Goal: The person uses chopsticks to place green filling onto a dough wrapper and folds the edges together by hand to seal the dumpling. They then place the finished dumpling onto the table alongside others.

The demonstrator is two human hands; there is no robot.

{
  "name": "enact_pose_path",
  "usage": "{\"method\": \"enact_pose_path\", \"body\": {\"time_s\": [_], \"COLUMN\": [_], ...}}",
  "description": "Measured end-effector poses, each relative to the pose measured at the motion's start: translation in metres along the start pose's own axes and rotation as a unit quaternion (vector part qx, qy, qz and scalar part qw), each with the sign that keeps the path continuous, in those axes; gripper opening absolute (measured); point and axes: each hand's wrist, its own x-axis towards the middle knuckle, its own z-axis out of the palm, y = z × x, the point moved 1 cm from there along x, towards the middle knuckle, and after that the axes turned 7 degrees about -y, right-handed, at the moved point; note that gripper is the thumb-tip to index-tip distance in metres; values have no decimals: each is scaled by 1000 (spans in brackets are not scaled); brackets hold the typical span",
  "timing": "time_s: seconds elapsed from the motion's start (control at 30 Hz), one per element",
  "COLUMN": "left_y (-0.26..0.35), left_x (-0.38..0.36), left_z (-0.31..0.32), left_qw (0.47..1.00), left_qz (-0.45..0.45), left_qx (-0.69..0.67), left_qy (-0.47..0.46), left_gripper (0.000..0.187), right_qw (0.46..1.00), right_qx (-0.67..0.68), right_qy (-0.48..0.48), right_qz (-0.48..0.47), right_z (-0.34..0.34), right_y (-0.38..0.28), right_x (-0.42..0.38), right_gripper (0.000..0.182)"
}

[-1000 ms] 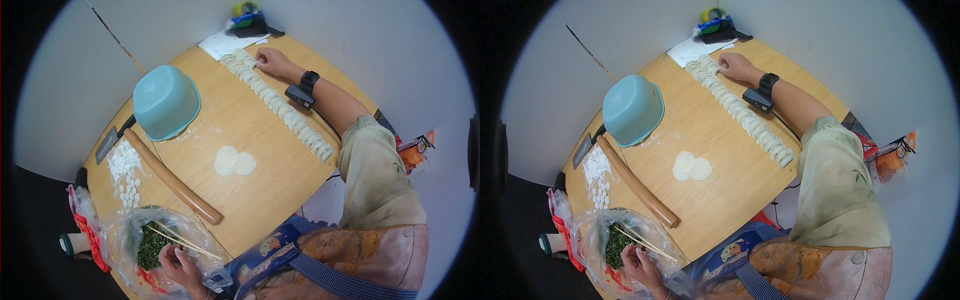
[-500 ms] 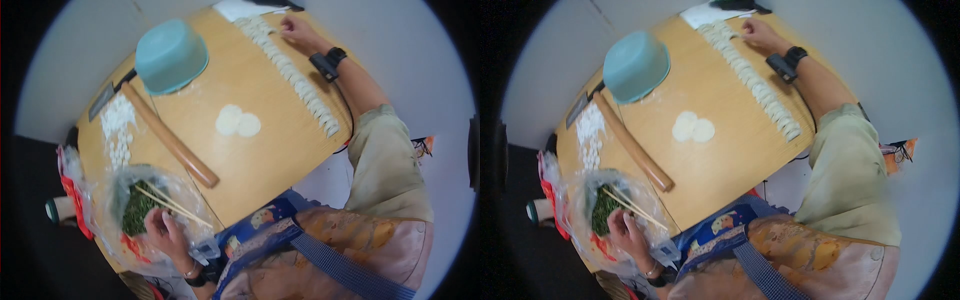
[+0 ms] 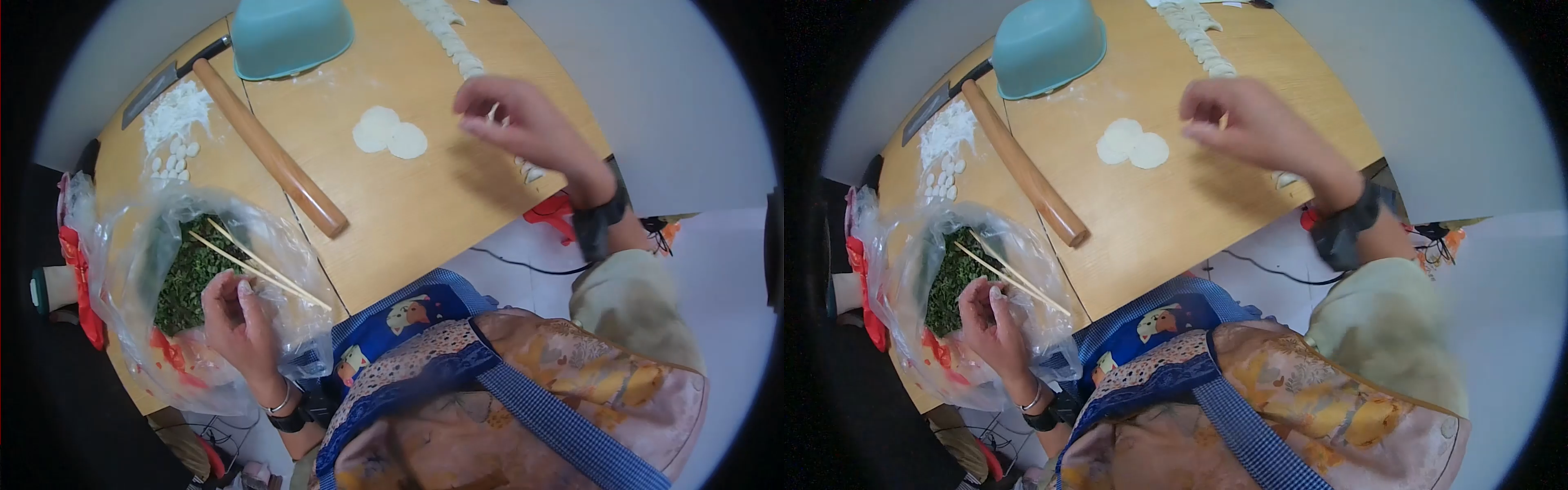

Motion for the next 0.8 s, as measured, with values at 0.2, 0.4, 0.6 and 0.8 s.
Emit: {"method": "enact_pose_path", "body": {"time_s": [0.2,0.4,0.6,0.8], "left_y": [-2,-1,0,0], "left_x": [0,0,2,3], "left_z": [-5,-7,-9,-6], "left_qw": [1000,1000,999,999], "left_qz": [3,30,44,34], "left_qx": [-15,-9,5,-11], "left_qy": [-11,-5,-14,9], "left_gripper": [20,18,19,18], "right_qw": [990,989,993,994], "right_qx": [-88,-69,16,-3], "right_qy": [92,46,71,47], "right_qz": [59,121,94,101], "right_z": [68,81,86,82], "right_y": [12,15,20,24], "right_x": [26,44,42,49], "right_gripper": [27,29,18,15]}}
